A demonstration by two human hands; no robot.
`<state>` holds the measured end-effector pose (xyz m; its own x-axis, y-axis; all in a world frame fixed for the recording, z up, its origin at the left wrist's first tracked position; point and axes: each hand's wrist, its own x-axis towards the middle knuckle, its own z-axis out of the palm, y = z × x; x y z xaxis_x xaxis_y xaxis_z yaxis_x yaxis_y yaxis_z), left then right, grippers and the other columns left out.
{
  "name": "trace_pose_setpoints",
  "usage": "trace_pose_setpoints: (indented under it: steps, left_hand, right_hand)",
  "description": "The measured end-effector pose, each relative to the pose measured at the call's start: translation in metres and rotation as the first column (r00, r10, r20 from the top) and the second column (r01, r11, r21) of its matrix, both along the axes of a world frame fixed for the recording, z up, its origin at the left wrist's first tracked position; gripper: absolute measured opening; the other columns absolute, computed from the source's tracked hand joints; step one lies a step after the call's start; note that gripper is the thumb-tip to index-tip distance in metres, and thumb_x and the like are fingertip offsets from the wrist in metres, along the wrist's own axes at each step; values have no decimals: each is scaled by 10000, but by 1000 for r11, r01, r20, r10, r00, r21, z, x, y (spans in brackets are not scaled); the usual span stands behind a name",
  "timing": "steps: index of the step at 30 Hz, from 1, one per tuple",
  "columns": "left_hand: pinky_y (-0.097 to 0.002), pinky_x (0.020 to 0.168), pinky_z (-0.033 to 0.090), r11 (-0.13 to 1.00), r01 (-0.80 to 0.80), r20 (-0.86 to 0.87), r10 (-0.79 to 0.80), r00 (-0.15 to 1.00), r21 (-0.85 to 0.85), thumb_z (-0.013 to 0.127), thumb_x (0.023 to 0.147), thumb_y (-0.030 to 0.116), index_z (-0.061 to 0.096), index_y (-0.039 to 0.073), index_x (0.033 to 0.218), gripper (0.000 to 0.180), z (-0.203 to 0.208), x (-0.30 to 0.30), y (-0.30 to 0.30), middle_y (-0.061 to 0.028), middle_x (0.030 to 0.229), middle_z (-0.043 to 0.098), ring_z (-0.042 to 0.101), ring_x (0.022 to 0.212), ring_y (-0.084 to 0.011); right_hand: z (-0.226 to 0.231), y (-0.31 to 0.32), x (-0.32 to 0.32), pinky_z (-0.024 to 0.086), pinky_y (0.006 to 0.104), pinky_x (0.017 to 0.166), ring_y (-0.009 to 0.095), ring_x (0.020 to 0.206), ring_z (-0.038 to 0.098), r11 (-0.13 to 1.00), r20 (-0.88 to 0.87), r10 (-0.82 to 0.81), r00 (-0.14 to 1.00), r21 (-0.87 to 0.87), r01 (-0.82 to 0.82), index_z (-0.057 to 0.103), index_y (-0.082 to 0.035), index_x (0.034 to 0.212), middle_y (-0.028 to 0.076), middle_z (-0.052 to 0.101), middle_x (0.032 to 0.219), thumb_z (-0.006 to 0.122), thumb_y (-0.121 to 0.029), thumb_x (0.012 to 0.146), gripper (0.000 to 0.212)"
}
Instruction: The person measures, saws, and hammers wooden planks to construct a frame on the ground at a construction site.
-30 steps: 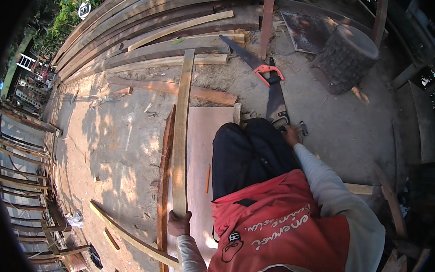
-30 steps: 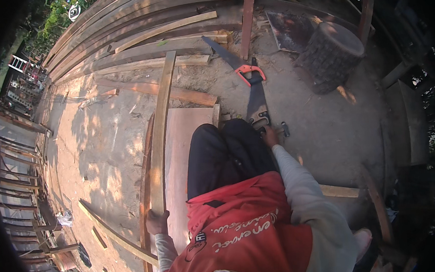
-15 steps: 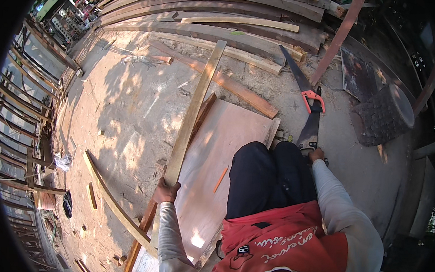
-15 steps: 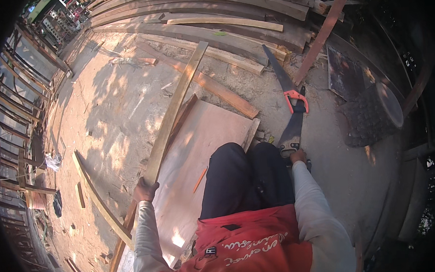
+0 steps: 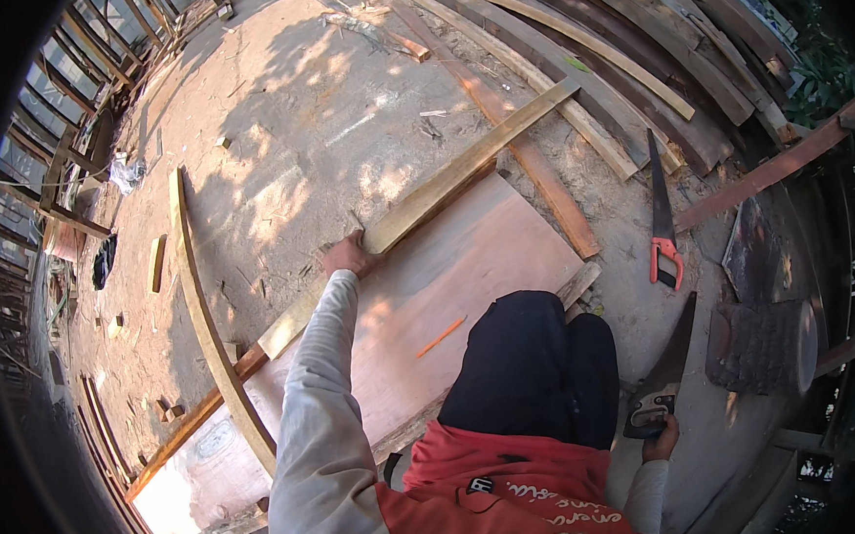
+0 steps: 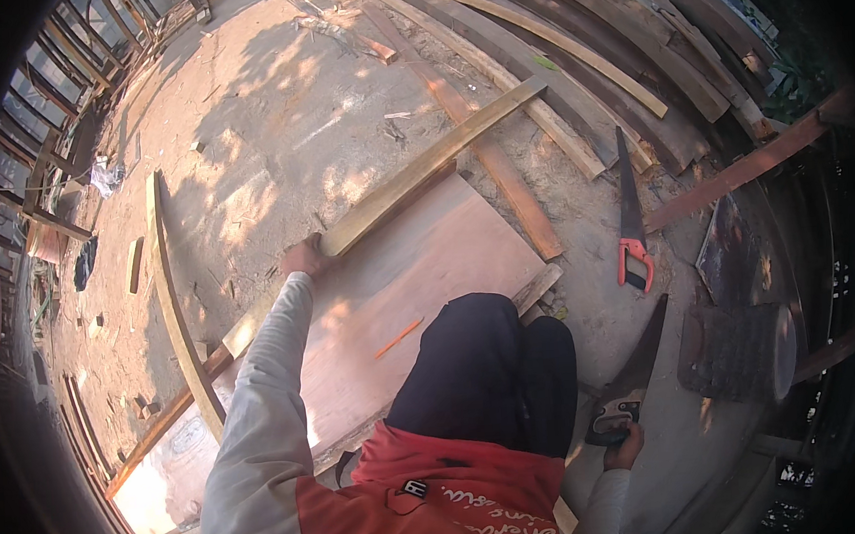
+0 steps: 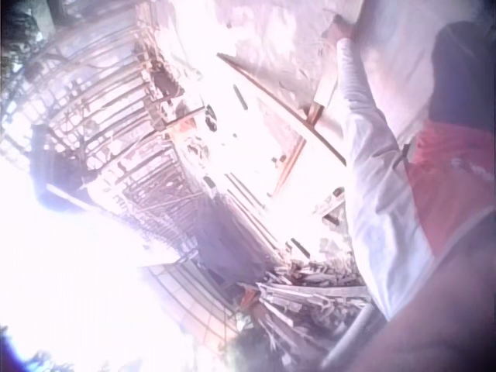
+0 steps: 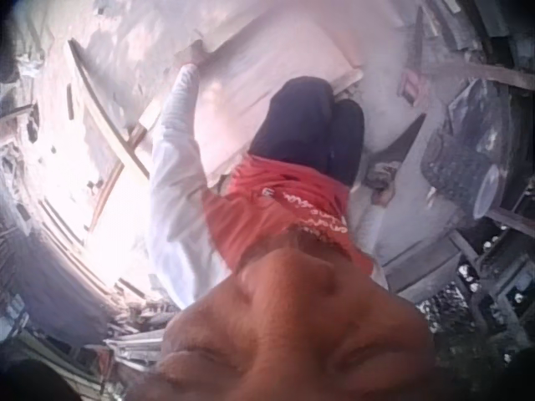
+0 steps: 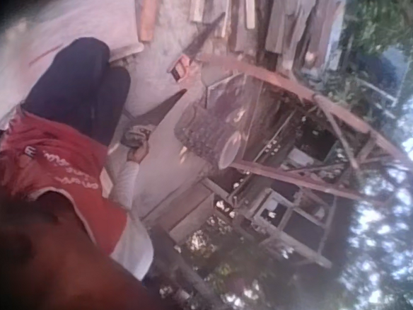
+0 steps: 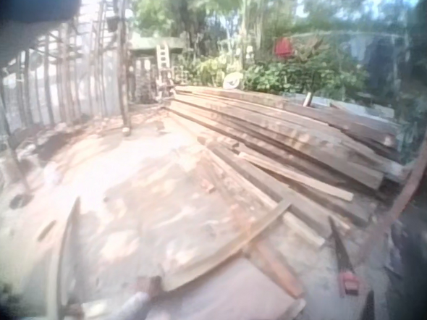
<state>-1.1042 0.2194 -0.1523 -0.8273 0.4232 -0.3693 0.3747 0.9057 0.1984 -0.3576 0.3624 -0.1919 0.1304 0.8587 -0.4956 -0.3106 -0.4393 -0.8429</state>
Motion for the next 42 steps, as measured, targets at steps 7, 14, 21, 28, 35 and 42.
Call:
trace_pose_setpoints:
  steps: [7, 14, 21, 28, 35, 42]
  left_hand:
    - [-471, 1040, 478, 1000, 21, 24, -21, 999, 5, 791, 659, 554, 614, 233, 1343, 775, -10, -27, -15, -92, 1281, 678, 650, 1167, -303]
    - [-615, 1134, 324, 1000, -9, -49, 7, 999, -24, 765, 667, 703, 547, 242, 1390, 885, -25, -26, -23, -87, 1376, 593, 565, 1279, -334]
    - [-526, 1167, 331, 995, 81, -198, -69, 978, 53, 752, 764, 625, 556, 98, 1315, 787, -44, -8, -36, -131, 1290, 635, 608, 1215, -324]
    - [-442, 1029, 495, 982, 105, -317, -51, 947, 158, 714, 794, 585, 576, 87, 1291, 717, -29, 1, -48, -176, 1257, 655, 637, 1166, -335]
    - [-489, 972, 515, 992, -8, -38, 13, 999, 127, 594, 806, 635, 639, 126, 1279, 696, -21, -8, -40, -192, 1171, 704, 557, 1272, -377]
    - [-483, 889, 536, 953, -94, -109, 130, 986, 287, 482, 954, 492, 701, 148, 1161, 458, -47, -13, -41, -175, 1059, 730, 694, 1000, -364]
  right_hand:
    - [67, -102, -7, 549, 369, 762, 180, 849, 605, 975, 307, -173, 936, 186, 120, 552, -63, 1010, 62, 592, 921, 575, -136, 896, 137]
    - [159, -67, -127, 526, 332, 725, 170, 761, 590, 915, 339, 78, 938, 348, -202, 537, -43, 1076, 75, 585, 915, 598, -116, 886, 213]
    - [218, -45, -227, 524, 310, 664, 178, 694, 593, 739, 169, 429, 887, 499, -453, 516, 6, 1082, 100, 570, 850, 677, -213, 818, 379]
    - [216, -52, -313, 508, 294, 579, 166, 596, 569, 571, 283, 616, 736, 483, -664, 503, 14, 1196, 98, 573, 797, 656, -217, 850, 444]
    - [157, -45, -357, 480, 234, 580, 100, 639, 588, 266, 602, 649, 465, 394, -880, 626, 62, 1225, 103, 682, 930, 642, -8, 875, 357]
    - [134, -52, -388, 549, 293, 748, 180, 831, 689, 121, 674, 650, 350, 363, -924, 643, 77, 1199, 162, 716, 1020, 673, -27, 876, 340]
